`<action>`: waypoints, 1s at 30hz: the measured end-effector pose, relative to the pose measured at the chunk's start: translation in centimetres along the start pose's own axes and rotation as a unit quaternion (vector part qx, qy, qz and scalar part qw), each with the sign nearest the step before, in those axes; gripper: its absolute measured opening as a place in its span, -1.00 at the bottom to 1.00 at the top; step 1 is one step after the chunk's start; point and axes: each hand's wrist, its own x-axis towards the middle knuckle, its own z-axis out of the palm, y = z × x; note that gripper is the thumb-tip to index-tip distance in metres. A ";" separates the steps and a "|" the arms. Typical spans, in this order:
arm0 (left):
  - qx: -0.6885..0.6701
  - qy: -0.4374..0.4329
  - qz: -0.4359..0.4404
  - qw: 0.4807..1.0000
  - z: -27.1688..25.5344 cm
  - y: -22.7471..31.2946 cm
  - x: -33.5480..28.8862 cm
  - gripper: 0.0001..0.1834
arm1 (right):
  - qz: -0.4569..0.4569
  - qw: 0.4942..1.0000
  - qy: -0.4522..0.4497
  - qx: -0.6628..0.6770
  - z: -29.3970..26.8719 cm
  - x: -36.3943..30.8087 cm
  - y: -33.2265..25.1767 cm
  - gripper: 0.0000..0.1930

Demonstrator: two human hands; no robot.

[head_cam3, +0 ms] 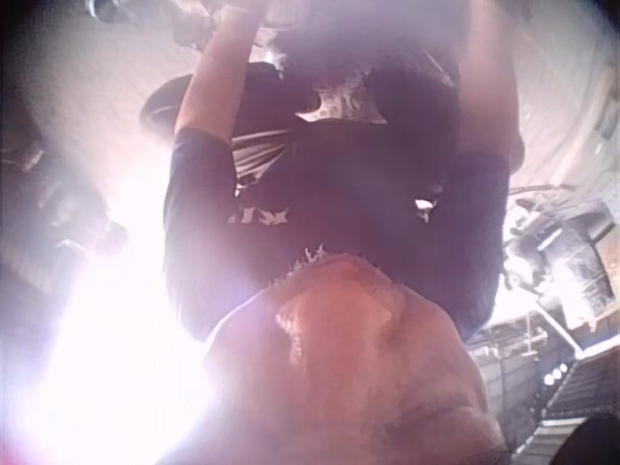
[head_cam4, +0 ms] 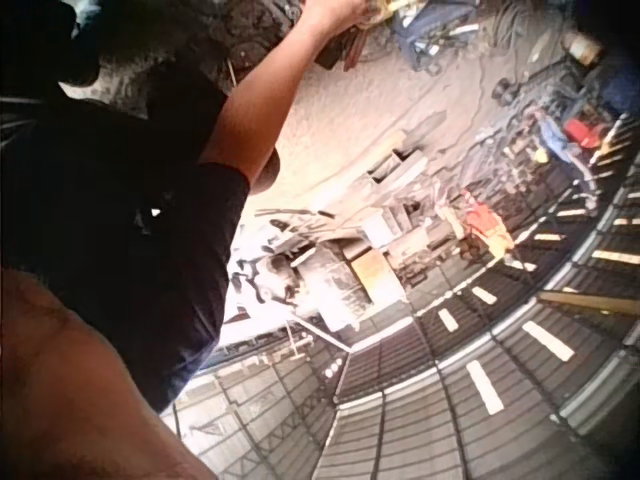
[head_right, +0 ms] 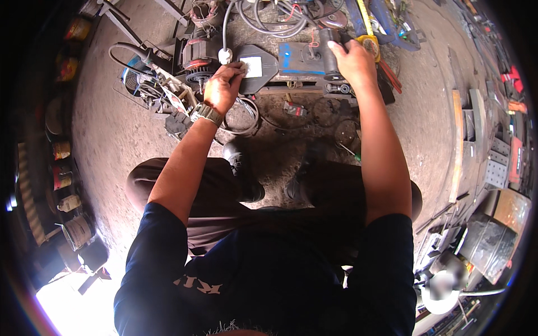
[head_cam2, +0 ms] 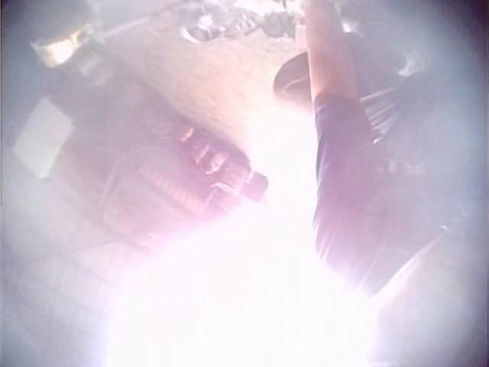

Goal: The person sits on the floor and works on a small white electrical component attached to a larger device. They use a marker to draw on the component, then use a small tool to scrape or clean the surface. The person repeatedly handles the component and the tool throughout the clip.

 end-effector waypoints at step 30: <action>0.033 -0.047 -0.037 0.998 -1.4 1.4 0.5 -0.89 | -0.054 0.845 -0.065 0.528 7.1 -8.1 -11.1 -0.88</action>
